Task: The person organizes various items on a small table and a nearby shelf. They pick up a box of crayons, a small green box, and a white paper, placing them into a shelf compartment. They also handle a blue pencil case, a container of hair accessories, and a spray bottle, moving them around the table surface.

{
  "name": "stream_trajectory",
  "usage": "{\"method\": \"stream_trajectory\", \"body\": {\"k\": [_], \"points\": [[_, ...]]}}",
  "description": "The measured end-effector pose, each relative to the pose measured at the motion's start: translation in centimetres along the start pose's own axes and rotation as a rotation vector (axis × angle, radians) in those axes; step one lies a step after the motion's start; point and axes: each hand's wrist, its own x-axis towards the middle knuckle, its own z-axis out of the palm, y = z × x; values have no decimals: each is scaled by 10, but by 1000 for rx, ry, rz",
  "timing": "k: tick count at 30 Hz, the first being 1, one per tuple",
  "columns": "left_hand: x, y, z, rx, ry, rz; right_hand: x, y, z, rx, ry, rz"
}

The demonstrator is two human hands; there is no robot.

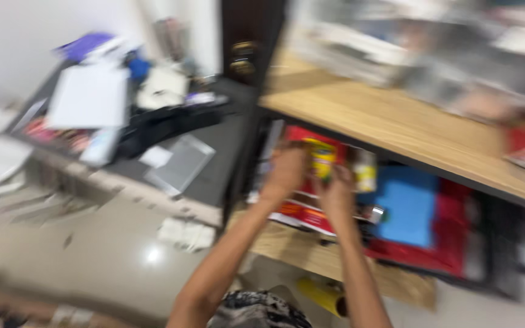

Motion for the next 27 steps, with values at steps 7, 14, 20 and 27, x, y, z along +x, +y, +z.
{"method": "stream_trajectory", "body": {"k": [7,14,20,27], "points": [[-49,17,-102,-400,-167,63,-8,-26,-24,111,46,-2],[-154,-110,-181,58,50,-454,-98,-27,-30,556,-136,126],[-152,-173,-225,544,-42,-431,-124,-69,-8,857,-309,87],[-159,-156,-270,-892,-186,-856,-127,-83,-16,816,-465,145]]}}
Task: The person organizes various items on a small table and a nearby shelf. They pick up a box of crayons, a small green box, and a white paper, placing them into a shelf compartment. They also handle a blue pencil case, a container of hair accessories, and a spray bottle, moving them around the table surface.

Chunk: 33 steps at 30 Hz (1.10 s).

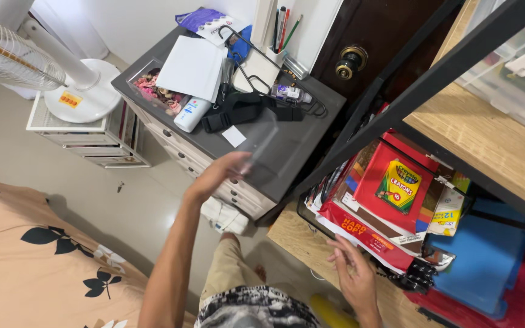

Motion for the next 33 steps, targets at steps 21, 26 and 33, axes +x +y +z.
{"method": "stream_trajectory", "body": {"k": [21,26,33], "points": [[49,40,-137,935,156,784,238,-173,285,-155,139,12],[49,74,-266,701,518,645,320,-236,368,-614,-166,-254],[53,110,-368,824,407,512,343,-216,387,-768,-38,-216]]}}
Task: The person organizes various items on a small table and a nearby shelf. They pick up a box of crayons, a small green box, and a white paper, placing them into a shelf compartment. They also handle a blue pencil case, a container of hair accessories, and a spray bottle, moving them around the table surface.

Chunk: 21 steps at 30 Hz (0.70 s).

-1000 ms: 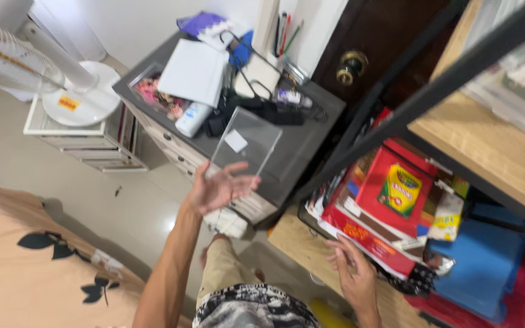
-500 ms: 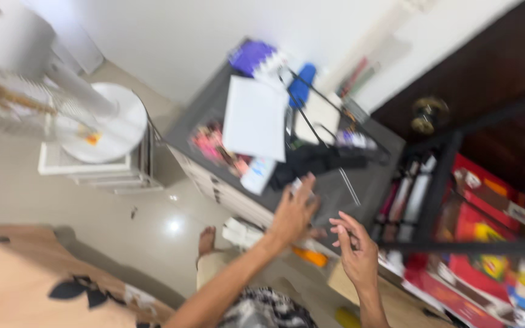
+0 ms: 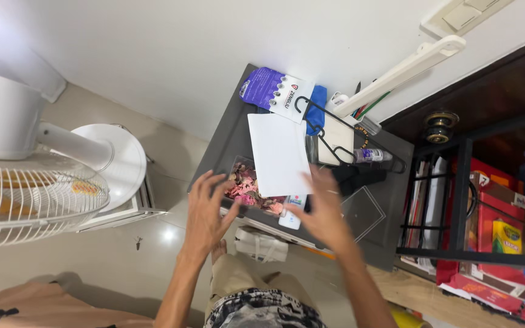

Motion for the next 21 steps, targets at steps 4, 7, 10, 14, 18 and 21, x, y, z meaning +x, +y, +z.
{"method": "stream_trajectory", "body": {"k": [4,7,10,14,18,21], "points": [[26,-8,8,-13,-304,201,-70,56,-3,-106,-204,372],[49,0,38,135,-427,391,-114,62,33,-233,-155,255],[65,-1,55,273,-593,422,-139,66,54,-113,83,215],[82,7,42,52,-380,510,-164,80,63,-101,69,238],[104,26,9,-214,-67,350,-176,85,53,-26,71,370],[120,26,-8,-318,48,18,-161,80,29,-37,99,309]]}}
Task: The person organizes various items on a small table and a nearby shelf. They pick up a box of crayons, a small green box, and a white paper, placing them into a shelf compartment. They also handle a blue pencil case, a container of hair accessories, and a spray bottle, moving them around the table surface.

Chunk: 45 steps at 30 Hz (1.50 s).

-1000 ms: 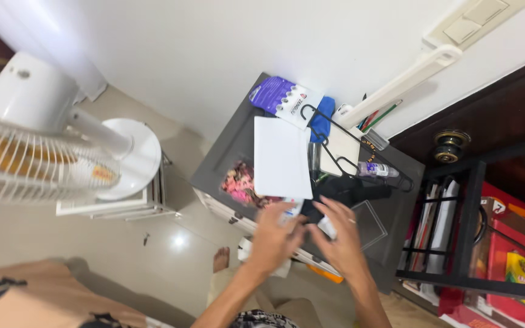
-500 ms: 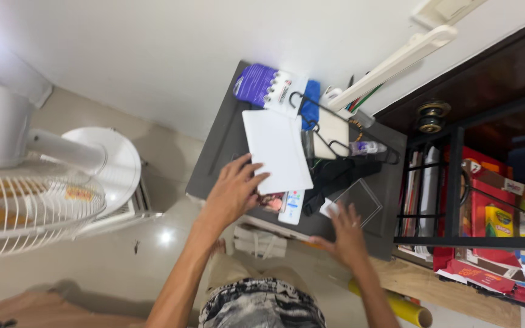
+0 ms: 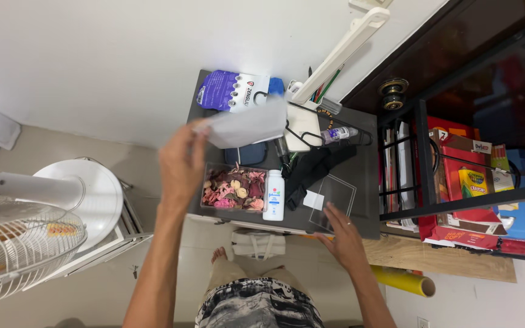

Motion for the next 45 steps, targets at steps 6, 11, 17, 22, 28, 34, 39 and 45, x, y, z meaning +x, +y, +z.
{"method": "stream_trajectory", "body": {"k": [6,11,17,22,28,34,39,45], "points": [[-12,-27,-36,-589,223,-198,-1,-8,6,-243,53,-139],[-40,-36,-77,-691,306,-303,-11,-11,-27,-127,247,-63],[-74,-40,-107,-655,348,-299,38,-61,-97,1038,504,245],[-104,-40,-123,-609,398,-293,92,-111,-8,1333,147,372],[-126,-45,-134,-569,432,-304,128,-151,63,1005,-53,482],[-136,-52,-137,-602,440,-327,124,-155,44,240,-57,80],[-133,-48,-135,-587,408,-353,127,-164,27,-214,-164,-42],[-124,-37,-131,-563,359,-356,155,-175,32,-107,-199,-533]]}}
